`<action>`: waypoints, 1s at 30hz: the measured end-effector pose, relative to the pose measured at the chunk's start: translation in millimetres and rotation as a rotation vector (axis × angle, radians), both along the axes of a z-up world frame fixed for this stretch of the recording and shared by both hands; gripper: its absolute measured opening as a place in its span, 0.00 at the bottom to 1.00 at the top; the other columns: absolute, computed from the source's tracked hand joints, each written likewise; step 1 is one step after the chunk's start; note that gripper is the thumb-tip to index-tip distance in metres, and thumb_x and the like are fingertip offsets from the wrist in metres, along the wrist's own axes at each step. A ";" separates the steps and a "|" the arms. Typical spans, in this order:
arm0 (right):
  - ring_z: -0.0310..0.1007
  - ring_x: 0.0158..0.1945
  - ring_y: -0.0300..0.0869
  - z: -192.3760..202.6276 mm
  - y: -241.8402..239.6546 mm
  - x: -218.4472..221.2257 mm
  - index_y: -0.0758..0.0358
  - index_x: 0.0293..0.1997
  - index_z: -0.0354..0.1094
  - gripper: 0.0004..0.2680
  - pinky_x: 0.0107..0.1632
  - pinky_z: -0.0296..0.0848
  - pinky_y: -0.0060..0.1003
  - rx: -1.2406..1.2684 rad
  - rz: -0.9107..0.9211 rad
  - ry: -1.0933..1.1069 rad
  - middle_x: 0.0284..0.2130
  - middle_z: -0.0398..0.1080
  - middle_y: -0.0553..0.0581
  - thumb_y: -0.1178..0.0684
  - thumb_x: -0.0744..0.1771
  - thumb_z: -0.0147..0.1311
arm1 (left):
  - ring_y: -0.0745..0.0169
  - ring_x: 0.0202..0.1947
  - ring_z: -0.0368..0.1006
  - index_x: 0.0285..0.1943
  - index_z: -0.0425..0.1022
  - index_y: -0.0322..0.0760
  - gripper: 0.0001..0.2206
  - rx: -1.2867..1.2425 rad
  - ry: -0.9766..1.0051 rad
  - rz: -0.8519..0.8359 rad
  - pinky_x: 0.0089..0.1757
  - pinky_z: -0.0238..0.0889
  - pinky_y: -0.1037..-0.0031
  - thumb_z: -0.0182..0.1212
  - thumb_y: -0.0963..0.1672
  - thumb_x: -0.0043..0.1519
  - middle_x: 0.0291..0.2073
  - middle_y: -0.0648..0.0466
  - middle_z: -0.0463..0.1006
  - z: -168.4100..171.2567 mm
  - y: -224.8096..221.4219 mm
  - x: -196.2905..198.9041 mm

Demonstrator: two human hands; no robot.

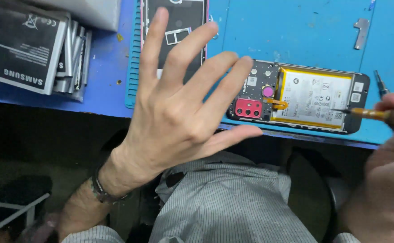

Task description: Removing internal screws and prying off the mid-frame of a smartphone during disassembly.

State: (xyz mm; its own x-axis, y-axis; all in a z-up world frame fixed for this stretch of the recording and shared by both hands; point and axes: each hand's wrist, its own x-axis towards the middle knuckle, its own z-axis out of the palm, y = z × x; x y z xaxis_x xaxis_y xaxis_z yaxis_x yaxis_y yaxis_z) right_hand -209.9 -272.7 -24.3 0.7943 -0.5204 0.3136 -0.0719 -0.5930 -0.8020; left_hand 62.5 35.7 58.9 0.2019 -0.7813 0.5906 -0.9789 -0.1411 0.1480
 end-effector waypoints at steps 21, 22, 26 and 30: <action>0.78 0.52 0.54 56.5 123.2 65.7 0.76 0.51 0.63 0.27 0.66 0.72 0.44 -0.033 -0.054 0.095 0.48 0.72 0.73 0.30 0.75 0.37 | 0.37 0.75 0.55 0.69 0.84 0.19 0.37 -0.005 0.063 -0.072 0.54 0.33 0.07 0.83 0.62 0.81 0.62 0.39 0.80 -18.7 2.1 4.5; 0.78 0.52 0.53 55.8 124.4 64.8 0.76 0.51 0.63 0.29 0.65 0.72 0.43 -0.028 -0.074 0.090 0.48 0.72 0.72 0.28 0.75 0.36 | 0.37 0.74 0.55 0.68 0.85 0.20 0.39 -0.021 0.070 -0.086 0.54 0.32 0.07 0.89 0.63 0.79 0.62 0.40 0.80 -18.7 1.3 4.4; 0.73 0.49 0.53 32.2 112.9 54.9 0.73 0.54 0.57 0.31 0.60 0.73 0.42 0.008 -0.117 -0.001 0.48 0.66 0.71 0.22 0.77 0.34 | 0.35 0.68 0.69 0.57 0.85 0.24 0.23 -0.136 0.102 -0.092 0.57 0.36 0.08 0.82 0.52 0.84 0.52 0.46 0.82 -15.7 -10.5 -7.7; 0.71 0.52 0.47 27.5 112.5 48.0 0.66 0.57 0.56 0.30 0.65 0.70 0.38 0.072 -0.125 0.014 0.52 0.67 0.65 0.19 0.76 0.35 | 0.50 0.49 0.75 0.42 0.79 0.34 0.12 -0.275 0.147 -0.004 0.60 0.62 0.36 0.51 0.41 0.76 0.39 0.54 0.78 -17.3 -27.7 -28.7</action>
